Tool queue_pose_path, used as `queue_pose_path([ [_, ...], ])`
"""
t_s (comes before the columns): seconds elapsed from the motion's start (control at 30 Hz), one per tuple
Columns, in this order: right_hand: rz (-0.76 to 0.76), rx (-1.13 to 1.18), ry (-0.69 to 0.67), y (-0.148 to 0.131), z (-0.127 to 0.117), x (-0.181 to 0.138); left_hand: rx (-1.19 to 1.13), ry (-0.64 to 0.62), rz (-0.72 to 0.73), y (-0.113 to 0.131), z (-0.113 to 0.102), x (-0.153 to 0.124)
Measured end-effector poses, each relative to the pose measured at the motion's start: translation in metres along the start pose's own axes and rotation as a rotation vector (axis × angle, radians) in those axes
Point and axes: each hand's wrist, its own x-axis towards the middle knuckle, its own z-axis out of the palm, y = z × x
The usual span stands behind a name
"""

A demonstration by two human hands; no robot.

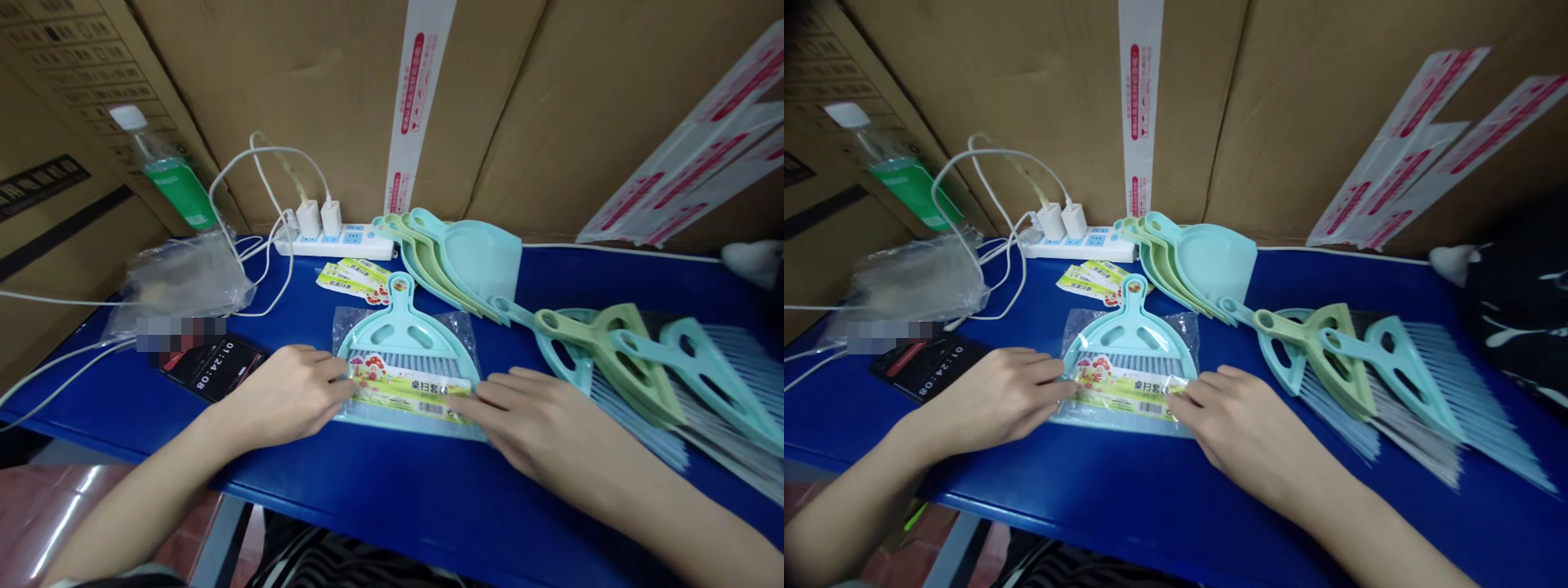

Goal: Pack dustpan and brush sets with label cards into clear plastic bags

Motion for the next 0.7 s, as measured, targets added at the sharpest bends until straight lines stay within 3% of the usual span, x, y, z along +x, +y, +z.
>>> queue_pose_path([
  [0.43,0.018,0.009,-0.015,0.0015,-0.0023,-0.0018,-0.011,0.007,-0.028,-0.0001,0.0002,-0.0001],
  [0.7,0.028,0.019,-0.033,0.0033,0.0017,0.0008,0.001,-0.015,-0.117,0.0013,0.0025,0.0001],
])
